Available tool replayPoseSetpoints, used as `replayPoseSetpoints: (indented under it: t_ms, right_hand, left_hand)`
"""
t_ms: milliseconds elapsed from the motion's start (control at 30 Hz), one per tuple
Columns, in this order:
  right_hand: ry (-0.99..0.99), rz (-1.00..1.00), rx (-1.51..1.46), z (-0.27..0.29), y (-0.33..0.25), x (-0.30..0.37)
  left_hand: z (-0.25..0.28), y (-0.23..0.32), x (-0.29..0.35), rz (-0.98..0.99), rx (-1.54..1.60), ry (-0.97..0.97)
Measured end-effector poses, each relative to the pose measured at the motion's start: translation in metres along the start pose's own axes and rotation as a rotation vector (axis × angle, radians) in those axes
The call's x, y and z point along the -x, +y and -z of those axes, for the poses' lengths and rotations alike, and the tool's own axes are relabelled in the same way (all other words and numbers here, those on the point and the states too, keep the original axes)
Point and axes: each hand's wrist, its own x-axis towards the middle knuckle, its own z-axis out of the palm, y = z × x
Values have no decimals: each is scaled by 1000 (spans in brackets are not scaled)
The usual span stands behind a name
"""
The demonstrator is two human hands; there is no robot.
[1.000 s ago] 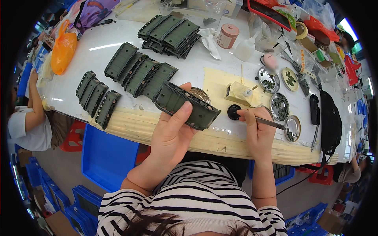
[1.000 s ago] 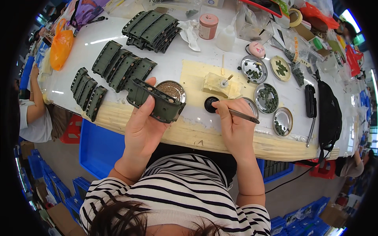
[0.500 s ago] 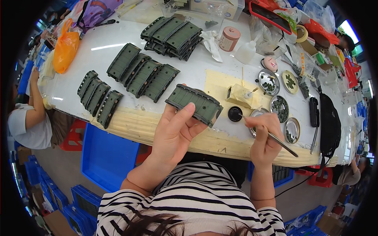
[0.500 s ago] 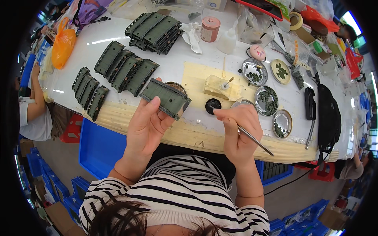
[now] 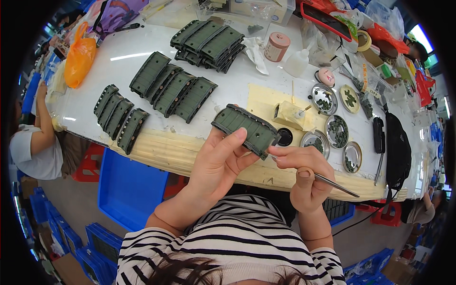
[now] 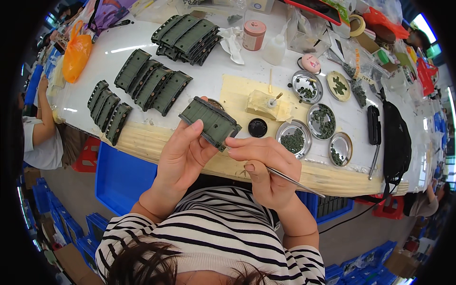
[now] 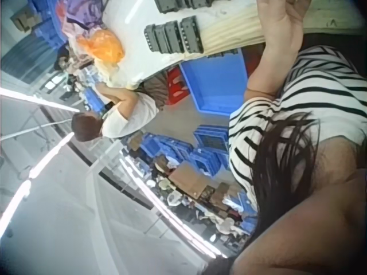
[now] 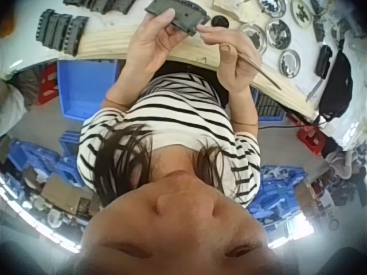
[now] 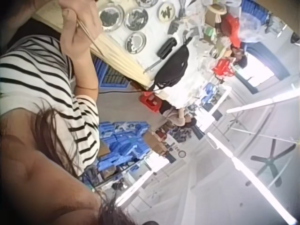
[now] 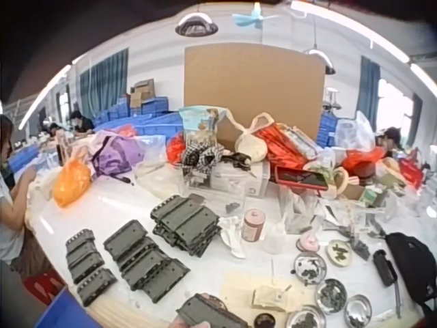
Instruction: Assembling miniature plastic model tank parts using glue and tweezers.
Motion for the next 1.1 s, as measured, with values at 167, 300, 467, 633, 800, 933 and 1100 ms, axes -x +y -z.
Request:
replayPoseSetpoints:
  t_ms: [167,300,467,633,800,933,1100]
  right_hand:
    - [15,9,-3,-1,2,0]
    - [8,11,11,-1,2,-1]
    - [12,13,8,-1,2,-1]
    - [-5,26,47,0,0,-2]
    - [-12,81,102,-2,2,-1]
    - [-10,133,132,-2,2,1]
    - [-40,129,166,-2,-6,4]
  left_hand:
    - [0,0,0,6,-1,-7]
    - [-1,1,1,9,-20,12]
    - [-3,2,2,16,-52,13]
    - [-3,1,2,9,-59,22]
    - [-2,0,2,20,-55,30]
    - [-1,-1,1,16,-43,25]
    - [-3,-1,2,4,-23,8]
